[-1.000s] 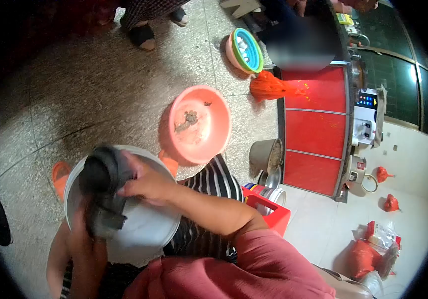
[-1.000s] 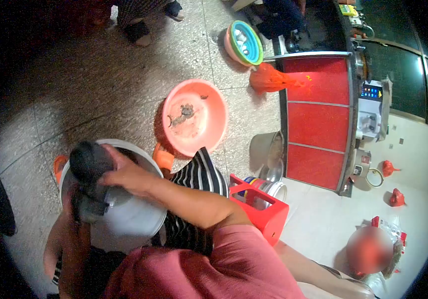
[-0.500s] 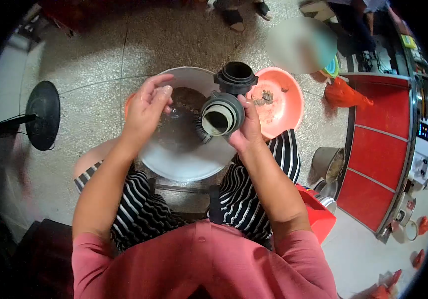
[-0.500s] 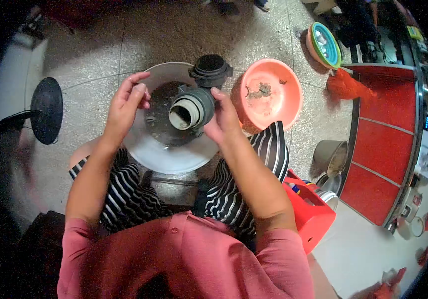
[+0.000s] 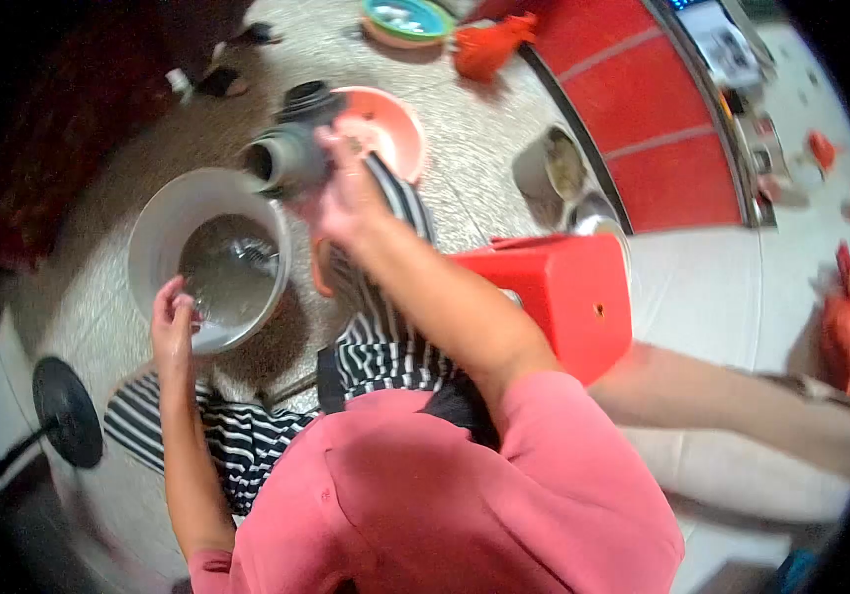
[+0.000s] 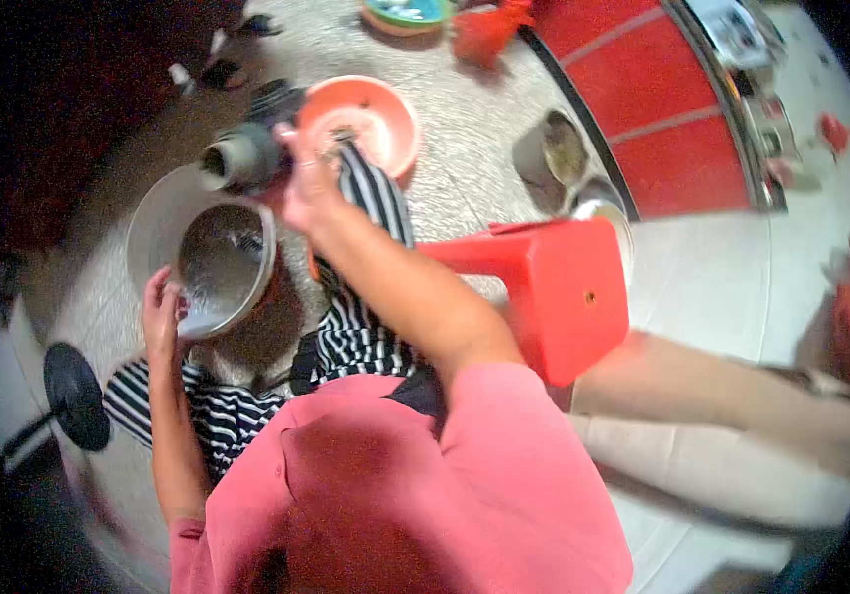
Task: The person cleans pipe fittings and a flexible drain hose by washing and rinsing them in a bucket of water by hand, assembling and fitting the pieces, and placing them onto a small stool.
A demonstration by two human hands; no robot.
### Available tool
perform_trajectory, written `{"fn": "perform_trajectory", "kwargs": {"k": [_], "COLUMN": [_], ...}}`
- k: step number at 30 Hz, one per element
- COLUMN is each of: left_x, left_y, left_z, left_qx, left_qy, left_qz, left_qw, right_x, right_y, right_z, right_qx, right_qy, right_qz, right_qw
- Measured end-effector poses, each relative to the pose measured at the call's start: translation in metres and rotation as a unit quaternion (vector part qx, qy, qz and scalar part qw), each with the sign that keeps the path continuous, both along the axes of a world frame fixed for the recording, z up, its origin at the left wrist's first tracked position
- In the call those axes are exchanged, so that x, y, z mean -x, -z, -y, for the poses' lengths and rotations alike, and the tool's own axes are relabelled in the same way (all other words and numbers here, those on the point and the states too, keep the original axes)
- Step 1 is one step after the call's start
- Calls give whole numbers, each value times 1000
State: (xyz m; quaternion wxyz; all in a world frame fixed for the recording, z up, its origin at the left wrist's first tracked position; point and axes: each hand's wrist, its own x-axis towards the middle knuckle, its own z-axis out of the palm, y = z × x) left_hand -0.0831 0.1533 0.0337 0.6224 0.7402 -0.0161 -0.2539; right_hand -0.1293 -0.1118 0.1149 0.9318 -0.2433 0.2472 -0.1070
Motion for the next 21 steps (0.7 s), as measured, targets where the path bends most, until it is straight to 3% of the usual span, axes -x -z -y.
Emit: {"fn": "perform_trajectory", "kwargs": {"k": [3,4,7,10,13,17,21], "left_x": [16,20,18,25,31,44,53], "left_y": [-33,-39,-16,-32,-43,-40,-25], "left_z": [24,30,24,21,10,-1,-11], "left_qx": [15,11,38,87,161,232,294], "left_qy": [17,16,48,29,16,2,-40], "left_qz": [-70,-79,-76,-101,-115,-155,-222], "left_qw": [997,997,995,991,980,960,929], "right_x": [-3,-7,-24,-27,-15,-4,4], "right_y": [-2,3,16,4,-7,54,101], "right_z": [-23,-28,-40,-40,-51,-78,-97], "right_qx": [-17,26,98,127,125,43,-159], "right_qy": [-27,-57,-139,-229,-213,-181,-183], "right_qz": [14,24,-21,9,-15,-83,-42], "right_qw": [999,998,985,965,969,979,969]}}
